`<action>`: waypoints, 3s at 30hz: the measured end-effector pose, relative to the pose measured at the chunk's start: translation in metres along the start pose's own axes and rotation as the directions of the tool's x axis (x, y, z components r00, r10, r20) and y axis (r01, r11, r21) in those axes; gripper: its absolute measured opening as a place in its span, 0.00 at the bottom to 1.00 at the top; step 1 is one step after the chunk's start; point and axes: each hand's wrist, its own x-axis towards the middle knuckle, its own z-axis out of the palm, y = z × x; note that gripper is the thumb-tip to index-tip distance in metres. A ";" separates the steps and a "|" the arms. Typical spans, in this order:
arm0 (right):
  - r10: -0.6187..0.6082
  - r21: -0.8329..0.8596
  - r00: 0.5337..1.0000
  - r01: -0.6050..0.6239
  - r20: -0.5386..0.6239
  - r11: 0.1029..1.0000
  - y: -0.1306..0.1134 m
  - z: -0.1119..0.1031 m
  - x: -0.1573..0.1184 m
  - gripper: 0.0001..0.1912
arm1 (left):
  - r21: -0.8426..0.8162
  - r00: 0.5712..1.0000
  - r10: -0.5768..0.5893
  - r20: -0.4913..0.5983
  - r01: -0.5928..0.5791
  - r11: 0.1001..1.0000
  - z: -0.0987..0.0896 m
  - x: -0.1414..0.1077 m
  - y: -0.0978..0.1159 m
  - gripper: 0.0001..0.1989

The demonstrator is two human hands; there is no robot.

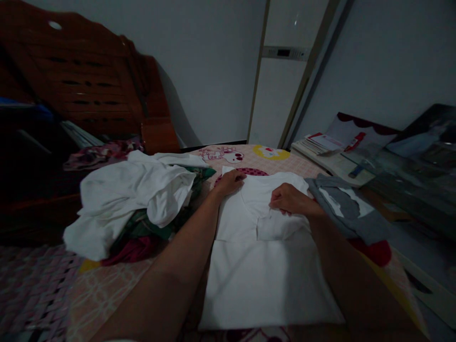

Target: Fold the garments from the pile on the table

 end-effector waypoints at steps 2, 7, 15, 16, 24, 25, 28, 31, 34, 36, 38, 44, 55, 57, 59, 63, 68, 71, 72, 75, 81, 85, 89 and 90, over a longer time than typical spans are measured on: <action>0.011 -0.048 0.997 -0.008 0.072 0.999 0.002 0.002 0.001 0.05 | 0.001 1.000 0.002 -0.004 -0.002 1.000 0.000 0.000 0.000 0.18; -0.047 -0.249 0.987 0.086 0.155 0.965 -0.006 0.015 0.005 0.05 | 0.007 1.000 -0.004 0.017 0.004 1.000 -0.002 -0.001 0.002 0.18; 0.068 -0.191 0.953 -0.011 0.296 0.982 -0.014 0.015 -0.004 0.02 | 0.024 1.000 -0.002 0.017 0.002 1.000 -0.002 -0.002 0.002 0.19; 0.064 -0.133 0.952 -0.024 0.298 0.991 -0.011 0.012 -0.004 0.03 | 0.027 1.000 -0.001 0.019 0.001 1.000 -0.001 -0.001 0.002 0.19; 0.337 0.276 0.780 -0.218 -0.527 0.936 0.037 -0.001 0.025 0.11 | 0.043 1.000 -0.009 0.023 0.008 0.999 0.000 0.002 -0.001 0.18; 0.354 0.270 0.770 -0.242 -0.530 0.932 0.040 0.002 0.029 0.12 | 0.051 1.000 -0.006 0.024 0.005 0.999 0.000 0.003 -0.001 0.18; 0.327 0.204 0.799 -0.258 -0.504 0.944 0.046 0.011 0.036 0.09 | 0.065 1.000 0.005 0.019 -0.006 0.998 0.001 0.003 0.001 0.19; 0.323 0.280 0.781 -0.197 -0.535 0.940 0.046 0.017 0.040 0.04 | 0.054 1.000 0.004 -0.009 -0.004 0.999 -0.001 0.005 0.007 0.19; 0.353 0.376 0.744 -0.147 -0.568 0.915 0.046 0.018 0.042 0.09 | -0.050 0.998 0.063 0.001 -0.063 0.997 -0.007 0.007 0.018 0.15; 0.344 0.344 0.724 -0.156 -0.598 0.926 0.048 0.017 0.043 0.11 | -0.180 0.984 0.159 0.076 -0.143 0.973 -0.009 0.009 0.025 0.11; 0.286 0.212 0.709 -0.194 -0.645 0.958 0.050 0.017 0.043 0.10 | -0.269 0.952 0.250 0.176 -0.197 0.943 -0.008 0.010 0.031 0.11; 0.158 -0.218 0.733 -0.390 -0.662 0.894 0.056 0.020 0.044 0.09 | -0.114 0.949 0.216 0.231 -0.194 0.974 0.008 0.005 0.029 0.19; -0.134 -0.303 0.890 -0.005 -0.436 0.953 0.027 0.020 0.030 0.10 | 0.004 0.936 0.233 0.265 -0.242 0.970 0.014 0.003 0.030 0.23; -0.129 -0.352 0.931 0.001 -0.341 0.936 0.028 0.023 0.030 0.11 | 0.041 0.933 0.228 0.279 -0.249 0.968 0.014 0.003 0.032 0.24; -0.128 -0.363 0.949 0.015 -0.289 0.932 0.030 0.022 0.030 0.14 | 0.068 0.930 0.219 0.295 -0.249 0.966 0.015 0.003 0.033 0.25; -0.061 -0.293 0.951 -0.032 -0.302 0.955 0.030 -0.002 0.023 0.08 | 0.061 0.927 0.211 0.310 -0.241 0.969 0.013 0.003 0.030 0.26; 0.161 -0.341 0.846 -0.370 -0.509 0.864 0.039 -0.054 -0.002 0.05 | -0.019 0.922 0.227 0.315 -0.233 0.972 0.009 0.003 0.026 0.26; 0.274 -0.355 0.861 -0.439 -0.428 0.826 0.056 -0.071 -0.016 0.14 | -0.040 0.924 0.221 0.311 -0.220 0.975 0.009 0.003 0.024 0.26; 0.316 -0.321 0.877 -0.436 -0.363 0.840 0.061 -0.072 -0.020 0.16 | -0.045 0.926 0.217 0.308 -0.214 0.976 0.009 0.003 0.024 0.26; 0.372 -0.142 0.914 -0.395 -0.163 0.908 0.076 -0.070 -0.026 0.19 | -0.066 0.931 0.215 0.294 -0.205 0.977 0.009 0.003 0.023 0.26; 0.346 0.024 0.930 -0.346 -0.120 0.938 0.082 -0.065 -0.028 0.15 | -0.054 0.927 0.215 0.308 -0.208 0.977 0.009 0.003 0.024 0.26; 0.303 0.133 0.917 -0.277 -0.258 0.952 0.084 -0.066 -0.028 0.11 | -0.064 0.923 0.205 0.325 -0.195 0.979 0.009 0.005 0.021 0.27; 0.323 0.296 0.894 -0.232 -0.311 0.927 0.091 -0.064 -0.024 0.08 | -0.172 0.918 0.176 0.355 -0.121 0.978 0.001 0.007 0.025 0.26; 0.336 0.333 0.885 -0.227 -0.320 0.915 0.091 -0.063 -0.021 0.07 | -0.223 0.916 0.177 0.361 -0.099 0.970 -0.003 0.007 0.030 0.25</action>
